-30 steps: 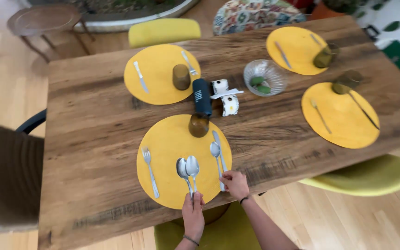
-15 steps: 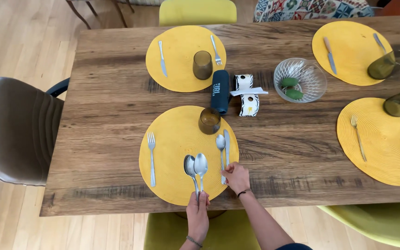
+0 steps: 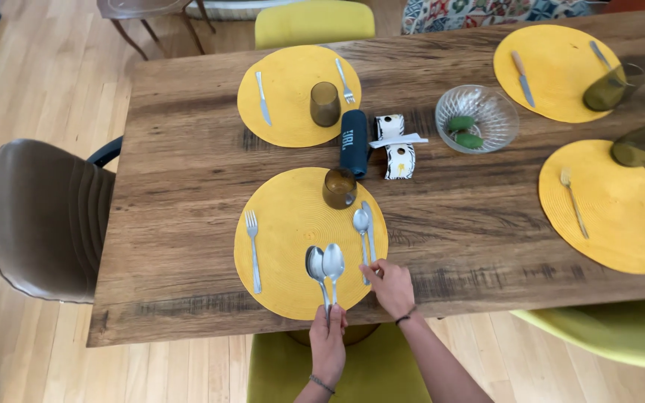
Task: Setting up a dining table by placing spoons and napkins.
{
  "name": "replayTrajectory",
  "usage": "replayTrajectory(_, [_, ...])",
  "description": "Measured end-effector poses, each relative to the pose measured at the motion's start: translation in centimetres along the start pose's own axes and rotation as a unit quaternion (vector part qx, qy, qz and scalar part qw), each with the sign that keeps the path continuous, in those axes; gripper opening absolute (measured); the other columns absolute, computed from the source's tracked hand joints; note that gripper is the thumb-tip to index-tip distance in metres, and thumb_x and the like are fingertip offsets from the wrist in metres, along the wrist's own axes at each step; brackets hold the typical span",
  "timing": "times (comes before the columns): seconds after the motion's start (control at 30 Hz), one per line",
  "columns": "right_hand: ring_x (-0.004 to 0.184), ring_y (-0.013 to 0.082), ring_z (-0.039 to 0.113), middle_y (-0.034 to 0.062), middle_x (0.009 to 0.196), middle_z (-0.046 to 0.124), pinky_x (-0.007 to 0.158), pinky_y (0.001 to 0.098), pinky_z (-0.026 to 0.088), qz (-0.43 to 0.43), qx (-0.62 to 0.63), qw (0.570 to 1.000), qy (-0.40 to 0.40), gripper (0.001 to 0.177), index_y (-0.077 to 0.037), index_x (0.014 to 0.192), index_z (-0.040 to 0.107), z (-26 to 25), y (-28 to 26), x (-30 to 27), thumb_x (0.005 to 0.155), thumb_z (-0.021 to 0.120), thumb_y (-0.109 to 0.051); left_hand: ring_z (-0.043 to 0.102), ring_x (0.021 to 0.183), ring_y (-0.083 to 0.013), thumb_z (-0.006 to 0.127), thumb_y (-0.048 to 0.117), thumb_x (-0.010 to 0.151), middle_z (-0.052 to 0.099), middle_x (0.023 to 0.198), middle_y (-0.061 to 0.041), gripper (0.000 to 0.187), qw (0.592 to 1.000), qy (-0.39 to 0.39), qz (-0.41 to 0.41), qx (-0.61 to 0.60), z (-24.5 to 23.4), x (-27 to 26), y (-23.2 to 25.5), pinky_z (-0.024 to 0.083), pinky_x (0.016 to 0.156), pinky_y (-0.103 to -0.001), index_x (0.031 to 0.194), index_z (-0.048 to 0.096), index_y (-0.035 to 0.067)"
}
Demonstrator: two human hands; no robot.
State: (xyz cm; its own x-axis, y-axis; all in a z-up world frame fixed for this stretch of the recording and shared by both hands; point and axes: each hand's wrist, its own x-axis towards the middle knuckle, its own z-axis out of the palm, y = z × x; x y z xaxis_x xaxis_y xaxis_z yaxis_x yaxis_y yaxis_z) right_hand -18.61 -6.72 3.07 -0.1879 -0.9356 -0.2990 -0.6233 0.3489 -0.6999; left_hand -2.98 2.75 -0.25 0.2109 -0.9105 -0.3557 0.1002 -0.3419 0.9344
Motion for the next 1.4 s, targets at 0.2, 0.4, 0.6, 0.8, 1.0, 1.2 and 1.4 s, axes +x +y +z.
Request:
replayTrajectory(0.2, [0.055,0.0086,0.062,0.0047,0.063,0.070,0.052,0.0280,0.051,-0.035,0.224,0.974,0.024,0.029,0.001,0.095,0.078,-1.8,-1.0,-7.7,0.091,0.073,-0.027,0.049,0.060,-0.0083,0.054,0.028,0.105,0.056,0.068,0.000,0.030,0.995,-0.084,0.058,0.015,1.4,-2.4,2.7,0.042,0.055,-0.026,0.089,0.060,0.003])
replayTrajectory(0.4, [0.053,0.0100,0.061,0.0049,0.066,0.068,0.049,0.0280,0.050,0.013,0.392,0.920,0.009,0.020,0.004,0.092,0.077,-4.1,2.0,-12.4,0.093,0.071,-0.016,0.046,0.061,-0.0066,0.051,0.026,0.105,0.055,0.071,0.002,0.026,0.983,-0.177,0.033,-0.012,4.7,-6.7,3.4,0.040,0.054,-0.026,0.094,0.063,0.005])
replayTrajectory(0.6, [0.054,0.0095,0.060,0.0049,0.066,0.067,0.051,0.0272,0.049,0.045,0.340,0.937,0.064,0.020,0.001,0.094,0.074,-9.7,6.4,-16.4,0.095,0.068,-0.017,0.046,0.061,-0.0072,0.048,0.032,0.109,0.057,0.073,0.001,0.036,0.965,-0.261,0.033,-0.020,9.7,-10.6,-0.7,0.038,0.053,-0.025,0.088,0.059,0.004])
replayTrajectory(0.8, [0.057,0.0091,0.057,0.0053,0.072,0.069,0.054,0.0260,0.050,0.045,0.304,0.943,0.124,0.020,0.001,0.097,0.068,-18.0,14.6,-19.7,0.099,0.062,-0.018,0.047,0.060,-0.0063,0.048,0.036,0.104,0.058,0.070,0.002,0.035,0.967,-0.252,-0.027,-0.007,18.4,-17.3,-1.9,0.039,0.054,-0.025,0.088,0.063,0.008])
replayTrajectory(1.0, [0.059,0.0101,0.056,0.0059,0.074,0.072,0.056,0.0271,0.049,0.055,0.306,0.940,0.143,0.019,0.001,0.102,0.066,-27.9,24.5,-21.8,0.101,0.059,-0.016,0.040,0.054,-0.0075,0.051,0.038,0.105,0.049,0.066,0.003,0.037,0.968,-0.248,-0.035,0.024,28.3,-21.5,-6.0,0.034,0.047,-0.026,0.084,0.056,0.007])
replayTrajectory(1.2, [0.076,0.0075,0.063,0.0022,0.081,0.075,0.070,0.0251,0.052,0.014,0.247,0.958,0.147,0.021,-0.001,0.111,0.068,-35.3,30.6,-22.2,0.098,0.063,-0.016,0.043,0.048,-0.0084,0.047,0.041,0.105,0.047,0.060,0.001,0.043,0.962,-0.267,-0.020,0.057,35.5,-24.1,-6.9,0.036,0.043,-0.027,0.079,0.053,0.008])
replayTrajectory(1.4, [0.078,0.0084,0.064,0.0023,0.089,0.079,0.069,0.0262,0.051,0.059,0.251,0.958,0.126,0.030,-0.002,0.118,0.075,-40.7,34.4,-17.4,0.090,0.073,-0.012,0.044,0.048,-0.0077,0.044,0.044,0.106,0.048,0.060,0.002,0.049,0.965,-0.261,-0.024,0.021,41.9,-21.6,-7.2,0.037,0.043,-0.026,0.075,0.053,0.008])
